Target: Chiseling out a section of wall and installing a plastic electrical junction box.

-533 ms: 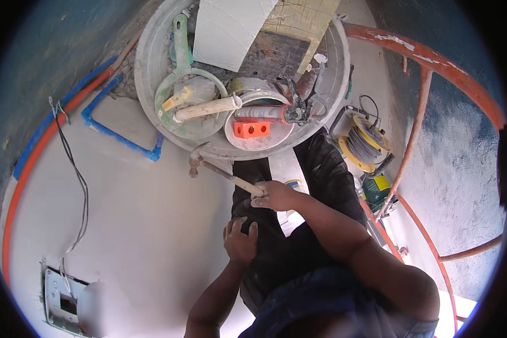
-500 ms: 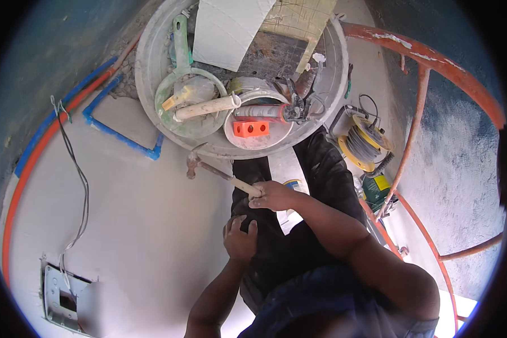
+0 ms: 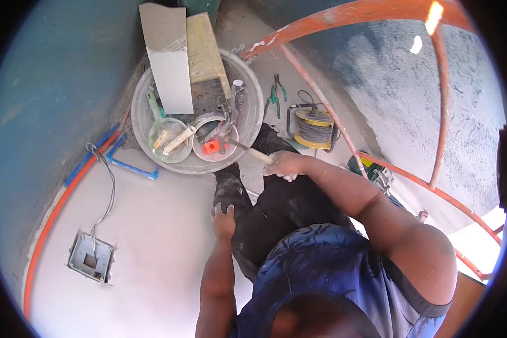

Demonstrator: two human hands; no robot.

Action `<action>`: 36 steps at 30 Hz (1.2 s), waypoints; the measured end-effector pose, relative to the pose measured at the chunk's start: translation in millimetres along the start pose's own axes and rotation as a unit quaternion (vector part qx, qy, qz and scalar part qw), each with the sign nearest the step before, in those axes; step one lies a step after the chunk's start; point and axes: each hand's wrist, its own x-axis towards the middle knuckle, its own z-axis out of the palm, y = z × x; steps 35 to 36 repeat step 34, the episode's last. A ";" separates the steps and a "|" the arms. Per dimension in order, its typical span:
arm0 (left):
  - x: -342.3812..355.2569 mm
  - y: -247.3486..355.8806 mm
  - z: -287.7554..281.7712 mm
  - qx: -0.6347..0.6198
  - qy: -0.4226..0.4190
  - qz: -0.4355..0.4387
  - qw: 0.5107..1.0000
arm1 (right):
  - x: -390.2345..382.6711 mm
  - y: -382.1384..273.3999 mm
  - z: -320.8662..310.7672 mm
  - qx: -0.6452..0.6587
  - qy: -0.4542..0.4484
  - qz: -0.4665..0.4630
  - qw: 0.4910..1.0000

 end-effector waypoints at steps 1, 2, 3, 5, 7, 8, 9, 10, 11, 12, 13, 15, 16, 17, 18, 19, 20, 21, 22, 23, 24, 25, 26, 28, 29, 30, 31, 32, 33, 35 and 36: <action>-11.1 5.6 0.9 0.000 0.007 0.007 1.000 | -24.2 2.8 -16.2 -0.004 0.031 0.008 0.999; -26.6 5.9 1.3 0.023 -0.024 0.014 0.999 | -48.6 11.2 -29.1 -0.004 0.060 0.016 0.998; -41.4 5.6 -2.1 0.050 -0.055 0.022 0.997 | -68.1 24.9 -37.6 -0.018 0.106 0.022 0.994; -70.7 7.7 -11.6 0.068 -0.107 0.029 0.992 | -94.2 52.2 -57.2 -0.027 0.159 0.016 0.987; -100.4 17.0 -25.2 0.073 -0.161 0.042 0.983 | -111.9 82.5 -62.1 0.049 0.224 0.001 0.973; -108.2 14.7 -29.0 0.080 -0.156 0.044 0.984 | -116.2 96.8 -59.9 0.054 0.223 -0.006 0.973; -114.1 10.3 -32.6 0.017 -0.154 0.065 0.986 | -118.6 111.0 -55.1 0.004 0.264 0.008 0.965; -116.3 7.3 -38.1 -0.046 -0.147 0.086 0.984 | -115.9 124.2 -52.2 -0.046 0.303 0.019 0.952; -115.9 7.5 -47.3 -0.041 -0.136 0.088 0.986 | -104.7 148.2 -51.1 -0.054 0.304 0.006 0.951; -115.5 6.5 -58.5 -0.040 -0.201 0.085 0.975 | -97.5 173.7 -45.6 -0.065 0.298 -0.008 0.952; -116.1 -1.5 -72.1 -0.047 -0.255 0.072 0.963 | -110.0 178.2 -32.1 0.042 0.289 0.043 0.956; -116.0 28.7 -105.7 -0.047 -0.227 0.012 0.973 | -142.6 195.0 -2.3 0.180 0.307 0.065 0.932; -92.0 -4.1 -107.0 -0.028 -0.178 0.019 0.983 | -152.8 205.6 10.6 0.234 0.276 0.077 0.929; -63.5 -47.2 -103.0 -0.023 -0.095 0.062 0.993 | -172.2 195.0 32.6 0.260 0.259 0.066 0.928; -65.6 -44.5 -112.3 0.038 -0.019 0.093 0.995 | -168.3 221.4 42.8 0.288 0.272 0.087 0.914; -76.3 -34.5 -125.8 0.104 0.052 0.126 0.985 | -168.9 237.6 61.7 0.294 0.268 0.103 0.912; -92.8 -18.6 -146.8 0.105 0.062 0.124 0.985 | -169.5 249.9 73.7 0.302 0.268 0.118 0.907; -114.4 -0.2 -169.2 0.197 0.051 0.103 0.974 | -162.8 263.7 84.5 0.304 0.263 0.112 0.909; -131.4 3.5 -185.5 0.286 0.036 0.078 0.954 | -153.5 282.9 99.2 0.316 0.249 0.118 0.908; -136.9 -2.0 -199.7 0.362 0.057 0.066 0.928 | -147.9 298.1 110.5 0.326 0.236 0.125 0.907; -141.3 -9.2 -213.9 0.434 0.076 0.055 0.896 | -146.3 314.4 116.7 0.324 0.232 0.124 0.909; -142.7 -18.2 -230.2 0.474 0.095 0.032 0.875 | -142.5 320.6 118.9 0.244 0.209 0.088 0.943; -143.3 -26.2 -243.9 0.516 0.111 0.014 0.850 | -139.5 328.7 121.0 0.167 0.188 0.053 0.966; -144.7 -41.8 -271.9 0.585 0.160 0.011 0.795 | -128.2 339.5 118.9 0.208 0.182 0.045 0.960; -144.7 -42.9 -284.6 0.589 0.163 0.016 0.791 | -123.2 346.9 121.0 0.251 0.177 0.041 0.951; -143.3 -40.4 -295.4 0.600 0.165 -0.021 0.783 | -119.2 355.5 122.8 0.295 0.172 0.038 0.939; -140.3 -37.9 -306.8 0.612 0.165 -0.054 0.771 | -115.8 365.5 130.4 0.344 0.168 0.037 0.923; -137.0 -33.5 -313.1 0.622 0.165 -0.037 0.765 | -117.8 380.4 137.5 0.395 0.169 0.035 0.902; -132.6 -29.4 -317.9 0.630 0.128 -0.069 0.763 | -120.5 396.2 146.2 0.448 0.172 0.033 0.877; -126.3 -20.5 -314.1 0.639 0.089 -0.095 0.758 | -130.2 416.2 150.9 0.501 0.180 0.031 0.846; -126.3 -20.5 -314.1 0.639 0.089 -0.095 0.758 | -130.2 416.2 150.9 0.501 0.180 0.031 0.846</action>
